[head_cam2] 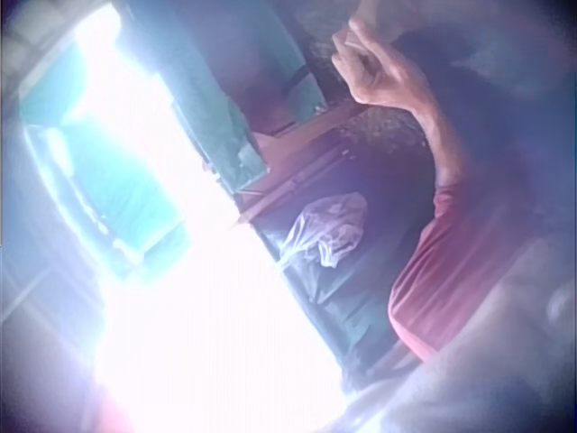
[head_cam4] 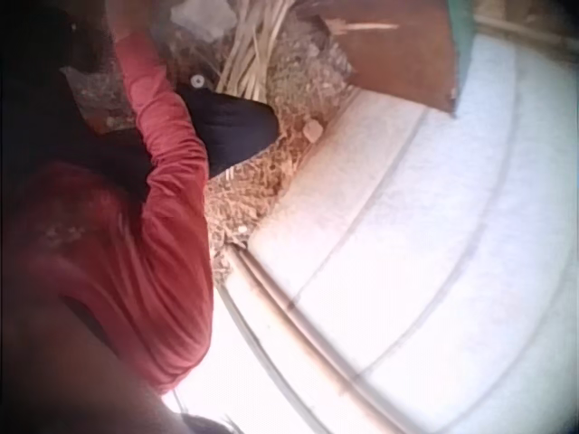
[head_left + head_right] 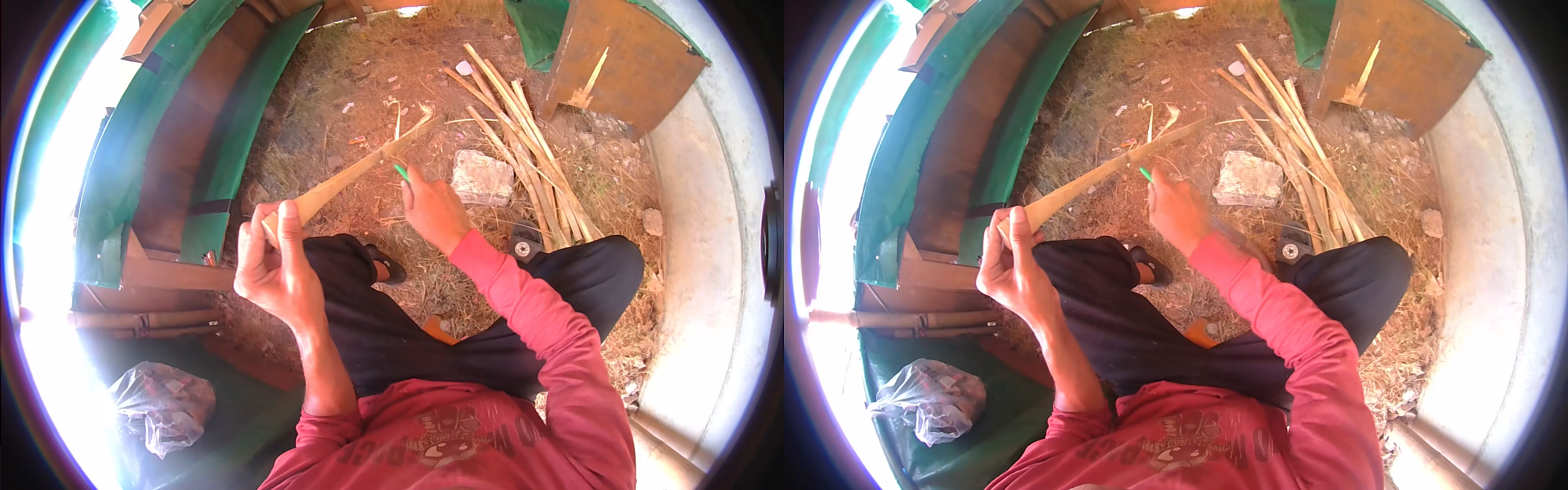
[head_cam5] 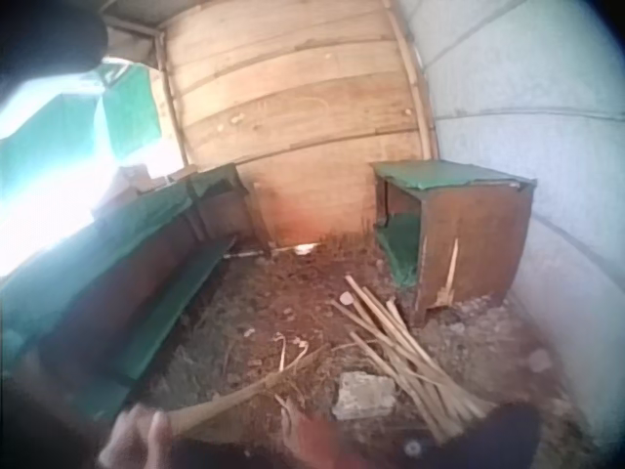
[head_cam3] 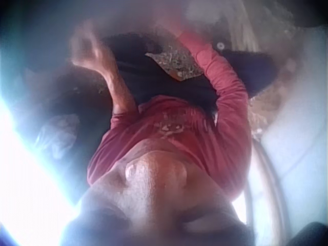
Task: The person sits cross-legged on the ground and uses a green utility knife to shave and sharpen a thin wooden stick. They rotate the stick and continue shaving it to create a pointed tip. Later, they use a long metal file to further refine the tip of the stick.
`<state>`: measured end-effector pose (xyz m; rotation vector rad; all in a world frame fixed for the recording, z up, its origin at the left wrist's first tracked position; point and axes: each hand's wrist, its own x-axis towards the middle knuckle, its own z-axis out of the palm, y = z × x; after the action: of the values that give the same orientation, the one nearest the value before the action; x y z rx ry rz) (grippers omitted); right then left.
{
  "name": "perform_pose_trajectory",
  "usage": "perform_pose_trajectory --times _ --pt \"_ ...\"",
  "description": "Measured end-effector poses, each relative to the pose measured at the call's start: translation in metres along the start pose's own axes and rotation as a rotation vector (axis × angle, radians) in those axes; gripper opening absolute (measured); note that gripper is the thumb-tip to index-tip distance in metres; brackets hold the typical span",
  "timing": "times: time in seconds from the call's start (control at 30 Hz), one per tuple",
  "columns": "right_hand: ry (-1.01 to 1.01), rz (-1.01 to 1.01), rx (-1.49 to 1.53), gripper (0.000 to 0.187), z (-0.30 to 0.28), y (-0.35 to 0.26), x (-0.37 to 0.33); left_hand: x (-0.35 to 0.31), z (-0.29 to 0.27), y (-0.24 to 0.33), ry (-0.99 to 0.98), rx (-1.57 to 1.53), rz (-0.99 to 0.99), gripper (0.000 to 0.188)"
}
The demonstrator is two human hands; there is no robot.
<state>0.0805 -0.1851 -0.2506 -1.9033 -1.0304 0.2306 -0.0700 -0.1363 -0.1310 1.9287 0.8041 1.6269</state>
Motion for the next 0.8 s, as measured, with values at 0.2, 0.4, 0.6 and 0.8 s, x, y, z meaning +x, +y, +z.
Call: perform_pose_trajectory --times 0.2,0.4,0.6,0.8 --pt "-0.068 -0.168 0.079 0.020 -0.026 -0.059 -0.021 0.009 0.003 -0.006 0.064 -0.077 -0.094 0.019" --pt "0.109 -0.123 -0.065 0.019 0.008 0.013 0.005 0.009 0.004 -0.003 0.059 -0.053 -0.092 0.015" --pt "0.032 -0.241 0.044 0.021 -0.002 -0.038 -0.010 0.005 0.002 -0.002 0.046 -0.048 -0.072 0.011" --pt "-0.051 0.087 -0.020 0.022 -0.004 0.050 0.025 -0.002 0.005 0.002 -0.038 -0.074 -0.050 0.014"
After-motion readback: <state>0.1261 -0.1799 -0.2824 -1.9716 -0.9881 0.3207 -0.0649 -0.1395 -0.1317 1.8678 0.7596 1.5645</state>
